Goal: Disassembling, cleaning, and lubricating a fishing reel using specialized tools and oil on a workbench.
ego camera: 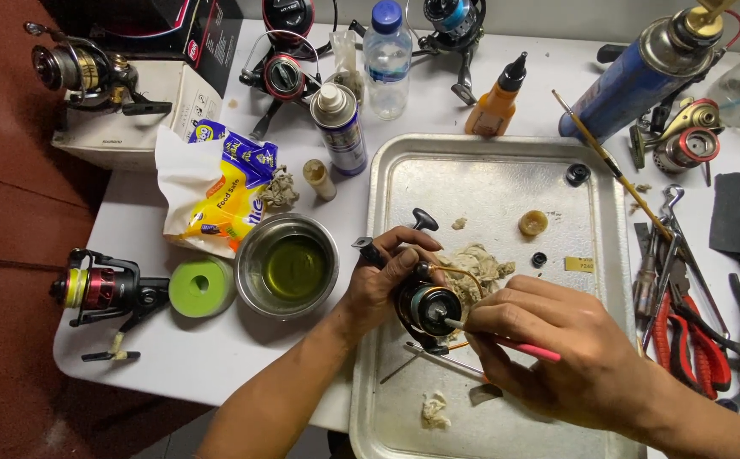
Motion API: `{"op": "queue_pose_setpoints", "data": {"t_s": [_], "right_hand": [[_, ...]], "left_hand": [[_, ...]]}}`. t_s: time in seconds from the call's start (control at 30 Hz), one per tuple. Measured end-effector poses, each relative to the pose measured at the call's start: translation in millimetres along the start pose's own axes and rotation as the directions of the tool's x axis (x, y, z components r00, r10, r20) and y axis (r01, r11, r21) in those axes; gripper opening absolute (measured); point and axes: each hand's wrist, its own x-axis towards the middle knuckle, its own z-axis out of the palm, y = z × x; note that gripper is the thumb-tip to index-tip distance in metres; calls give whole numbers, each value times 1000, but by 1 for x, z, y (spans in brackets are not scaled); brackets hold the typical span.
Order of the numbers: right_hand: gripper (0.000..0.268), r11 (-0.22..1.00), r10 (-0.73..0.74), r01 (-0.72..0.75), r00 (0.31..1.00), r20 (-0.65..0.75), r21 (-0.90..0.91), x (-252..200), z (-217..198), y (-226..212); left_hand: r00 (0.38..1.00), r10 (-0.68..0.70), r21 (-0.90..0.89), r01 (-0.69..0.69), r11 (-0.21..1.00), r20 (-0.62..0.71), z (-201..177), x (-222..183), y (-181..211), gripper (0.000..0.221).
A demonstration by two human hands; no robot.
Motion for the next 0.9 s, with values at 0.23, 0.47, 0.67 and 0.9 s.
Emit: {"op": "queue_pose_setpoints", "data": {"t_s": [0.23,0.47,0.67,0.9], "right_hand": [[8,999,-48,48,998,-36,-25,2,2,3],[6,999,-19,19,1000,-11,-31,1,0,2],[4,997,-10,12,1000,-22,80,3,2,0],[2,992,115,-110,990,-78,62,-12,-11,5]], "left_hand": [[1000,-8,49,8,999,3,1,0,4,34],[1000,-13,48,13,999,2,1,-1,3,35],[1000,-25,32,26,999,-14,4,-1,4,35],[1000,-19,55,20,998,-10,4,0,6,37]]}}
